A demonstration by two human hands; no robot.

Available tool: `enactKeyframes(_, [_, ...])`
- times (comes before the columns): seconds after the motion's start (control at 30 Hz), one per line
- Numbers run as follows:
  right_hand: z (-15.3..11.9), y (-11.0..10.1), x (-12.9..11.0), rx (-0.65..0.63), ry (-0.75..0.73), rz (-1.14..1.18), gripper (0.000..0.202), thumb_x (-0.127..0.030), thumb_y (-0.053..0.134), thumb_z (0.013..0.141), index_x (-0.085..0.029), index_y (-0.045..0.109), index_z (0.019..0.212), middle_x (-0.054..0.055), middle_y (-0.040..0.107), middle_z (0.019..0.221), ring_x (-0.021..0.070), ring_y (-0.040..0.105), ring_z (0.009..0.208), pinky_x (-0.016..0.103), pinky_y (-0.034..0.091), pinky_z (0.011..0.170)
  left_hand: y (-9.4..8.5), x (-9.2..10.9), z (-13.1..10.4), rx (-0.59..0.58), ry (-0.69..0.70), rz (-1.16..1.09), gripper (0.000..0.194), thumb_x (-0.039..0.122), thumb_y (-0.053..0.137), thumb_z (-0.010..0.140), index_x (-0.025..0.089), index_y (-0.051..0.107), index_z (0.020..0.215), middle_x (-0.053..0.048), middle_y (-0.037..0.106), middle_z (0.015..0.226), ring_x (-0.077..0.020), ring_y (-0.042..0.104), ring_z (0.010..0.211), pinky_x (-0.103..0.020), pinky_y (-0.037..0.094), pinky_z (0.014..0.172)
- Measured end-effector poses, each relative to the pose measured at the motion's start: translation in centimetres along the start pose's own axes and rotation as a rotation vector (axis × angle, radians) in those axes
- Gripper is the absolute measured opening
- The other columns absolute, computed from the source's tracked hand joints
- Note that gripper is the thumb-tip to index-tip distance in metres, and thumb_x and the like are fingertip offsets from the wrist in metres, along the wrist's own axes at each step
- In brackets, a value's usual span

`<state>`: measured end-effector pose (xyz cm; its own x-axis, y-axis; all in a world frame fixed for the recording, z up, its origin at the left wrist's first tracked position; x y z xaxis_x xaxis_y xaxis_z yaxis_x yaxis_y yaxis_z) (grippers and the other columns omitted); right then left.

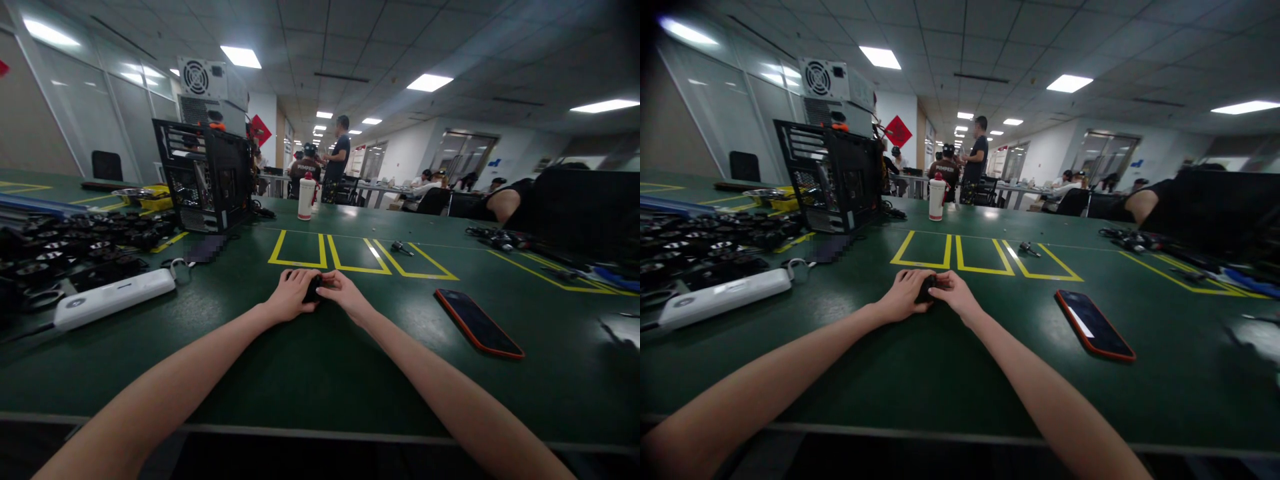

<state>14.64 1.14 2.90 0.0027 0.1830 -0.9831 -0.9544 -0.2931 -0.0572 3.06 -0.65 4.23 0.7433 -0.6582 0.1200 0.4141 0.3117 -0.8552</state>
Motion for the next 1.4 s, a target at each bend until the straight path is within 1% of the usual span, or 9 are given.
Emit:
enactKeyframes(0.1, [0.1,-0.2,0.5,0.027,0.019,0.025,0.026,-0.034,0.062,0.065,-0.019,0.054,0.085,0.001,0.058,0.082,0.0125,0.054,0.079,0.029,0.043,0.075,0.0,0.0,0.0,0.002,0.005,0.0,0.058,0.033,0.057,0.068,0.021,0.03,0.118,-0.007,0.047,0.114,-0.0245,0.041,0.107,-0.042,0.025,0.092])
enactKeyframes(0.17, [0.2,-0.2,0.7,0.045,0.036,0.048,0.024,-0.034,0.062,0.065,-0.019,0.055,0.082,0.0,0.057,0.079,0.0115,0.054,0.075,0.028,0.043,0.072,0.0,0.0,0.0,0.002,0.005,0.007,0.058,0.033,0.057,0.068,0.02,0.03,0.118,-0.007,0.046,0.114,-0.0247,0.041,0.107,-0.042,0.025,0.092])
enactKeyframes(0.27, [0.4,-0.3,0.8,0.053,0.097,0.088,0.028,-0.029,0.067,0.061,-0.018,0.056,0.085,0.002,0.058,0.085,0.0121,0.054,0.079,0.028,0.042,0.075,0.0,0.0,-0.1,0.0,0.006,0.016,0.059,0.033,0.058,0.067,0.02,0.031,0.117,-0.008,0.046,0.115,-0.025,0.041,0.106,-0.041,0.025,0.091])
enactKeyframes(0.4, [0.4,-0.2,0.7,-0.005,0.182,0.125,0.031,-0.025,0.067,0.06,-0.016,0.059,0.089,0.004,0.059,0.094,0.0136,0.054,0.086,0.031,0.04,0.082,0.0,0.1,-0.2,-0.009,0.017,0.023,0.059,0.032,0.059,0.067,0.02,0.031,0.117,-0.008,0.045,0.116,-0.0256,0.041,0.107,-0.042,0.024,0.092])
enactKeyframes(0.63, [0.2,-0.1,0.5,-0.087,0.081,0.11,0.039,-0.016,0.07,0.054,-0.018,0.055,0.09,0.003,0.06,0.091,0.0158,0.054,0.091,0.034,0.041,0.084,0.1,0.0,-0.2,-0.013,0.006,0.01,0.059,0.032,0.058,0.067,0.02,0.03,0.118,-0.008,0.045,0.116,-0.0263,0.04,0.108,-0.043,0.025,0.092])
enactKeyframes(0.9, [0.3,-0.1,0.6,0.05,0.048,0.071,0.023,-0.033,0.063,0.064,-0.018,0.056,0.08,0.0,0.058,0.08,0.0116,0.053,0.078,0.028,0.041,0.076,0.1,0.0,-0.1,-0.012,0.018,0.01,0.058,0.033,0.057,0.068,0.019,0.031,0.117,-0.009,0.045,0.116,-0.0265,0.04,0.107,-0.043,0.025,0.092])
enactKeyframes(1.13, [0.8,-0.3,1.3,0.054,0.135,0.137,0.032,-0.027,0.068,0.059,-0.017,0.057,0.087,0.003,0.059,0.088,0.0128,0.054,0.08,0.029,0.041,0.077,0.1,0.1,-0.2,-0.016,0.027,0.017,0.059,0.032,0.058,0.067,0.019,0.031,0.118,-0.009,0.045,0.116,-0.0262,0.04,0.107,-0.042,0.024,0.093])
enactKeyframes(1.27, [0.5,-0.1,1.1,-0.027,0.185,0.116,0.032,-0.023,0.069,0.058,-0.018,0.057,0.087,0.002,0.059,0.087,0.0138,0.055,0.082,0.032,0.041,0.078,0.2,0.0,-0.2,-0.017,0.025,0.01,0.058,0.032,0.057,0.067,0.02,0.031,0.117,-0.008,0.045,0.116,-0.0261,0.04,0.107,-0.043,0.023,0.093])
enactKeyframes(1.4, [0.2,0.0,0.6,-0.067,0.135,0.088,0.036,-0.019,0.071,0.053,-0.02,0.055,0.085,0.0,0.059,0.085,0.0142,0.055,0.084,0.031,0.042,0.077,0.2,-0.1,-0.1,-0.017,0.016,-0.009,0.056,0.032,0.057,0.067,0.02,0.031,0.116,-0.008,0.045,0.115,-0.0257,0.04,0.107,-0.043,0.023,0.093])
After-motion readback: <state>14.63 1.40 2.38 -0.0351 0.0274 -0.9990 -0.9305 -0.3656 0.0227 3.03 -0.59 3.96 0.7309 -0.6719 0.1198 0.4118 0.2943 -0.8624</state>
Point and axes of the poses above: each hand's wrist, its own z-axis towards the middle knuckle, its own y-axis out of the palm, x = y × z, the point moved 6 cm from there along z, towards the middle knuckle
